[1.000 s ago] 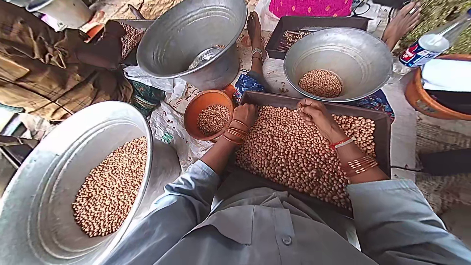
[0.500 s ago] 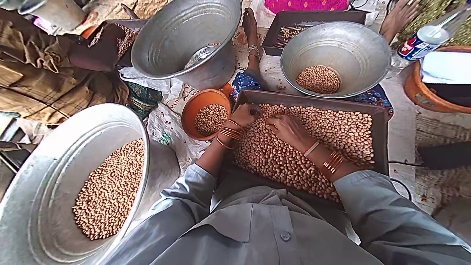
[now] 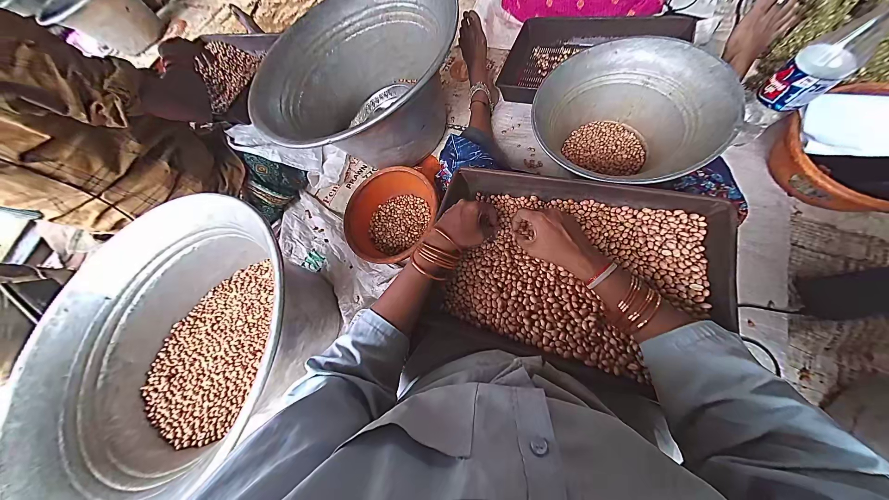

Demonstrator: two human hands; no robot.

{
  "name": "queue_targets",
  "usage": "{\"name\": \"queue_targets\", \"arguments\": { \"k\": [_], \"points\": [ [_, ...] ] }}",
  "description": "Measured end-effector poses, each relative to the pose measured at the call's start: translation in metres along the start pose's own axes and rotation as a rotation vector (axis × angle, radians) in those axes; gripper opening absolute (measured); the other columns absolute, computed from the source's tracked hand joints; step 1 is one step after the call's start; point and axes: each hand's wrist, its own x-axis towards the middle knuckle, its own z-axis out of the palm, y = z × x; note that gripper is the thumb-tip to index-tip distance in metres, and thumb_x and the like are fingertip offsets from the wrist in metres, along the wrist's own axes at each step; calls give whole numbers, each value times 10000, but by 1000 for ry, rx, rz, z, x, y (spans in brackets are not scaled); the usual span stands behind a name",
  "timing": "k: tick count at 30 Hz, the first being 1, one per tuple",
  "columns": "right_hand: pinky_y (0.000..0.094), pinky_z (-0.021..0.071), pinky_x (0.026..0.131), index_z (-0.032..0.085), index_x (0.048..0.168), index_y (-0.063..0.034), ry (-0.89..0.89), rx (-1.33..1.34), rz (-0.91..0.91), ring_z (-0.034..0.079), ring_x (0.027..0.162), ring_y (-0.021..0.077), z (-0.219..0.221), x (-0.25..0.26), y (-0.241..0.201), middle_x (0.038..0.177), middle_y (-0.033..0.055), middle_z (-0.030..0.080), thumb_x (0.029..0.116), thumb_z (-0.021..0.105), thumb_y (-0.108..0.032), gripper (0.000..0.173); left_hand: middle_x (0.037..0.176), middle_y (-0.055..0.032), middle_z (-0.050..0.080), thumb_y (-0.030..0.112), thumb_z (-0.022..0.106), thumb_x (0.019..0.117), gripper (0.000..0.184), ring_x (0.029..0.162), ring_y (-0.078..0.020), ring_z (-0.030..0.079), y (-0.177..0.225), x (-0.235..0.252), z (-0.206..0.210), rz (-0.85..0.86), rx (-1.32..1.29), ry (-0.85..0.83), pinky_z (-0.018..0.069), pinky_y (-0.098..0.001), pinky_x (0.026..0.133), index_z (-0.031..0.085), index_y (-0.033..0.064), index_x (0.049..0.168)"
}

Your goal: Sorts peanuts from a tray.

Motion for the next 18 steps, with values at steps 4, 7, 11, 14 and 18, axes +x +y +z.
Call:
{"name": "queue_targets", "arguments": {
  "k": [4, 7, 11, 14, 18],
  "points": [
    [301, 412, 577, 655, 1026, -77, 175, 573, -9, 494, 600, 96, -29, -1, 28, 729, 2, 562, 998, 551, -160, 136, 820, -29, 624, 71, 511, 886, 236, 604, -67, 558, -19, -1, -1, 26, -544, 127, 463, -238, 519, 602, 15, 1096],
    [145, 345, 471, 541, 1004, -165, 201, 1055, 92, 432, 543, -9, -41, -5, 40, 725, -86, 495, 996, 376, -125, 170, 837, -77, 656, 34, 665, 892, 203, 703, -148, 582, -15, -2, -1, 28, -381, 43, 504, -378, 679, 674, 9, 1094],
    [251, 379, 550, 664, 1049, -58, 208, 624, 162, 462, 590, 60, -48, -10, 40, 749, -1, 555, 1046, 543, -140, 146, 997, -133, 753, 104, 761, 911, 148, 922, -304, 708, 3, -2, 0, -31, -57, -91, 537, -574, 881, 775, 84, 1056],
    [481, 466, 670, 731, 992, -79, 111, 187, 123, 589, 692, 237, -44, -12, 26, 749, 85, 636, 1013, 660, -238, 176, 1104, -160, 749, 118, 745, 922, 165, 1052, -365, 707, 1, 1, 5, -30, 58, -121, 527, -622, 946, 787, 103, 1080],
    [590, 518, 769, 772, 1028, -136, -51, -90, 49, 701, 916, 372, -34, -14, 10, 925, 150, 738, 964, 695, -197, 117, 1122, -151, 748, 137, 719, 938, 163, 1072, -377, 705, 5, 1, 7, -40, 138, -162, 531, -636, 935, 782, 121, 1088]
  ]
}}
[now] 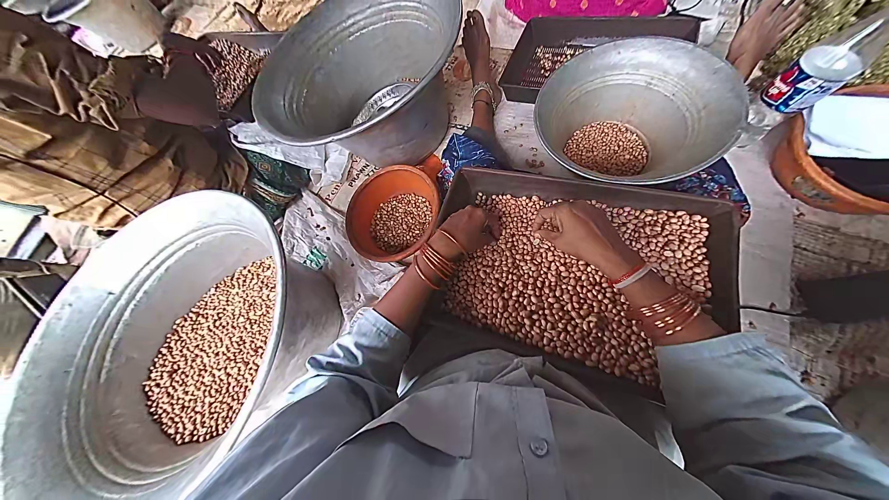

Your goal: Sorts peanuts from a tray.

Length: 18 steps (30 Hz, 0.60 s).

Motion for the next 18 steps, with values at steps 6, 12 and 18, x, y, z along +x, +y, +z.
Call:
{"name": "queue_targets", "arguments": {
  "k": [6, 12, 18],
  "points": [
    [568, 532, 740, 753, 989, -104, -53, -132, -80, 710, 902, 355, 16, -3, 0, 940, 140, 733, 937, 707, -163, 90, 871, -73, 683, 32, 617, 933, 141, 730, -131, 623, -18, -4, -6, 77, -564, 236, 527, -332, 689, 690, 3, 1050],
    [563, 528, 734, 743, 983, -113, -78, -146, -54, 709, 902, 354, 20, 0, 0, 921, 134, 731, 944, 677, -167, 93, 907, -83, 701, 45, 594, 979, 165, 753, -139, 628, -17, 5, -3, 11, -567, 252, 532, -359, 723, 701, 7, 1099],
    [470, 503, 713, 739, 1026, -97, -15, 331, 5, 640, 747, 210, -4, 5, 22, 816, 74, 691, 996, 674, -214, 137, 1098, -172, 749, 143, 619, 1004, 215, 1049, -412, 705, 6, 9, 2, -102, -108, 199, 522, -667, 908, 766, 148, 1160]
  ]
}}
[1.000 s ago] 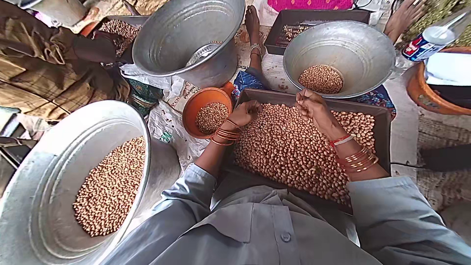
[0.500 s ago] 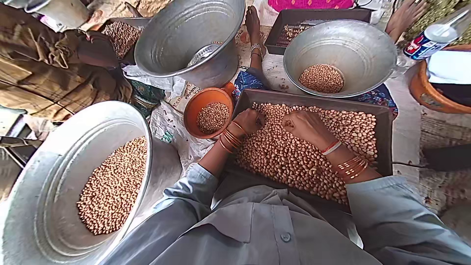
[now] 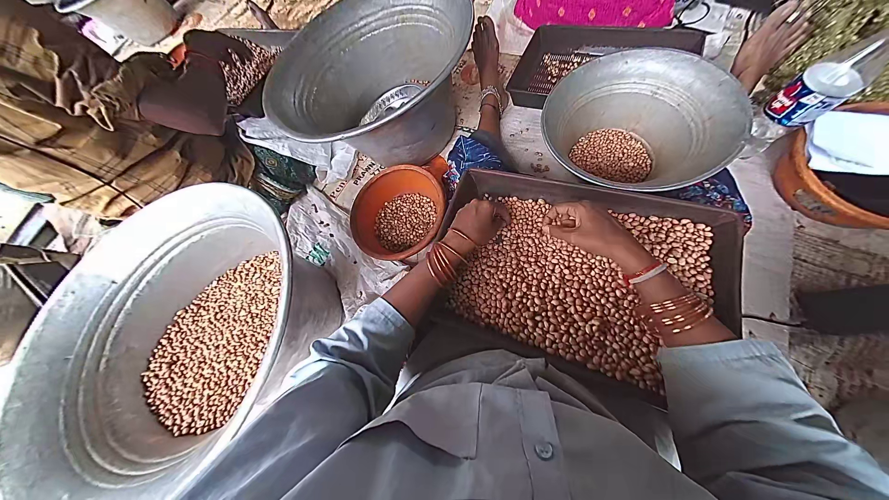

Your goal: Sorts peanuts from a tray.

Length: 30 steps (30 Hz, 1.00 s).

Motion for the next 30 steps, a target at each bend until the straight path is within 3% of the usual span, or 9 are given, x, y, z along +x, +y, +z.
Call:
{"name": "queue_targets", "arguments": {
  "k": [3, 6, 9, 12, 16, 18, 20, 23, 30],
  "points": [
    [191, 347, 501, 634, 969, -108, 178, 527, -28, 429, 541, 12, -13, 0, 11, 683, -61, 507, 1020, 494, -117, 150, 1114, -189, 742, 157, 645, 996, 197, 1069, -433, 694, 12, -1, -1, -17, 56, -31, 512, -673, 913, 766, 152, 1152],
    [136, 363, 475, 560, 931, -159, 220, 804, 38, 448, 541, -16, -18, -3, 12, 742, -89, 528, 1003, 347, -101, 232, 1117, -197, 739, 181, 633, 1005, 199, 1068, -439, 694, 17, -1, 1, -10, 114, -51, 516, -672, 903, 757, 136, 1153],
    [273, 363, 541, 688, 990, -78, 165, 314, 64, 445, 568, 75, -17, -3, 11, 704, -9, 534, 1033, 558, -131, 147, 1149, -202, 730, 196, 629, 1003, 226, 1089, -444, 688, 21, -1, 4, -21, 163, -84, 511, -686, 901, 739, 128, 1188],
    [565, 525, 756, 773, 987, -112, 28, -199, 26, 696, 833, 303, -6, -3, 4, 855, 118, 730, 965, 715, -216, 121, 1057, -181, 747, 194, 668, 979, 215, 1008, -373, 715, 10, 2, 2, -8, -14, -34, 542, -623, 897, 747, 81, 1144],
    [599, 527, 785, 772, 970, -113, -16, -436, 22, 698, 959, 387, 9, -5, 3, 959, 164, 733, 935, 705, -173, 97, 825, -2, 614, 96, 418, 969, 252, 648, -60, 556, -23, 4, -3, 51, -731, 1, 473, -229, 582, 643, 37, 1068],
    [585, 530, 773, 767, 970, -114, -18, -458, 24, 701, 950, 373, 11, -5, 4, 953, 153, 733, 941, 695, -180, 102, 807, 19, 633, 76, 393, 964, 294, 616, -37, 549, -23, -3, -10, 57, -811, -93, 464, -201, 554, 661, 32, 1078],
    [596, 526, 761, 765, 976, -98, -20, -458, 15, 702, 940, 386, 11, -5, 3, 952, 164, 732, 940, 692, -171, 109, 858, -21, 671, 59, 520, 1027, 205, 660, -55, 556, -14, -13, -16, 55, -595, -129, 471, -240, 613, 708, 17, 1096],
    [588, 523, 753, 757, 979, -99, -29, -488, 27, 704, 928, 376, 11, -5, 0, 947, 155, 731, 951, 680, -186, 119, 1012, -139, 744, 137, 642, 1011, 176, 943, -277, 700, -3, -19, -16, 7, -213, -123, 533, -547, 899, 759, 64, 1120],
    [631, 502, 815, 754, 1047, -80, -62, -504, 127, 690, 978, 430, 8, -9, -12, 984, 211, 729, 989, 672, -228, 179, 1104, -180, 740, 148, 653, 990, 191, 1070, -404, 694, 18, -25, -3, -43, 81, -119, 527, -648, 900, 767, 124, 1141]
  ]
}}
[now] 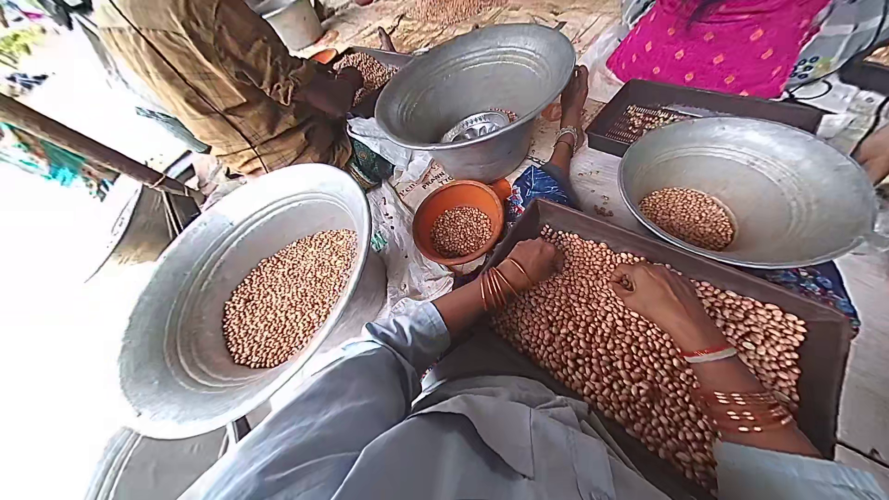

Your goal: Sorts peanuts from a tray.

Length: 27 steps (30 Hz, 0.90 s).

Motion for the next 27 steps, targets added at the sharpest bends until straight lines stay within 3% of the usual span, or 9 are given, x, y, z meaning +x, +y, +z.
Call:
{"name": "queue_targets", "arguments": {
  "k": [6, 10, 14, 15, 17, 19, 23, 25, 27],
  "points": [
    [710, 492, 826, 763, 1054, -36, 37, 17, -73, 684, 996, 507, 5, 5, 9, 1012, 280, 724, 966, 712, -177, 174, 1124, -249, 702, 192, 607, 1023, 255, 1119, -440, 663, 7, -5, -1, 80, 42, -36, 508, -660, 911, 709, -22, 1115],
    [710, 487, 850, 756, 1066, -4, 78, 68, -142, 672, 1002, 521, -9, -4, 4, 1040, 302, 706, 943, 715, -122, 176, 1189, -260, 688, 77, 584, 1020, 272, 1110, -350, 658, 3, -4, -10, 163, -424, -58, 493, -534, 969, 677, -73, 1227],
    [682, 509, 811, 761, 1023, 0, 162, 148, -270, 688, 938, 493, -21, -20, -29, 992, 280, 708, 918, 727, -71, 131, 1100, -134, 662, 38, 517, 1026, 268, 842, -134, 574, 5, -14, -9, 210, -775, -349, 482, -323, 746, 629, -47, 1255],
    [669, 519, 804, 763, 1021, -11, 162, 158, -302, 701, 934, 472, -21, -23, -38, 993, 257, 724, 916, 732, -67, 123, 1062, -131, 693, 73, 592, 1019, 243, 818, -133, 603, 4, -11, -1, 243, -754, -394, 503, -325, 731, 655, -51, 1219],
    [653, 535, 793, 762, 1029, -13, 152, 179, -369, 721, 915, 448, -16, -29, -53, 1001, 227, 744, 900, 744, -55, 137, 744, -57, 629, 92, 703, 955, 164, 584, -67, 500, 4, -8, 22, 248, -828, -381, 411, -245, 561, 657, -59, 999],
    [644, 556, 776, 764, 1055, -16, 161, 196, -392, 737, 881, 425, -11, -32, -57, 1011, 210, 753, 894, 746, -42, 164, 644, -49, 614, 89, 756, 905, 189, 506, -42, 470, 6, -13, 25, 223, -872, -359, 379, -216, 505, 661, -73, 926],
    [627, 566, 763, 775, 1054, -69, 228, 202, -364, 744, 865, 387, -9, -24, -35, 999, 164, 762, 903, 737, -53, 156, 1111, -129, 711, 25, 639, 986, 233, 837, -108, 606, 1, -27, -23, 195, -664, -397, 478, -290, 702, 681, -45, 1204],
    [647, 556, 773, 778, 1073, -70, 233, 186, -321, 742, 886, 402, -11, -18, -22, 1008, 173, 764, 904, 722, -26, 183, 1079, -143, 706, -26, 626, 971, 207, 866, -114, 625, -20, -31, -44, 173, -630, -248, 513, -305, 777, 680, -78, 1164],
    [643, 551, 809, 768, 1103, -66, 182, 176, -269, 735, 930, 407, -14, -16, -12, 1032, 189, 758, 928, 706, -48, 187, 963, -103, 691, 29, 625, 985, 151, 793, -88, 585, -56, -38, -60, 155, -474, -31, 497, -286, 741, 696, -54, 1090]
  ]
}}
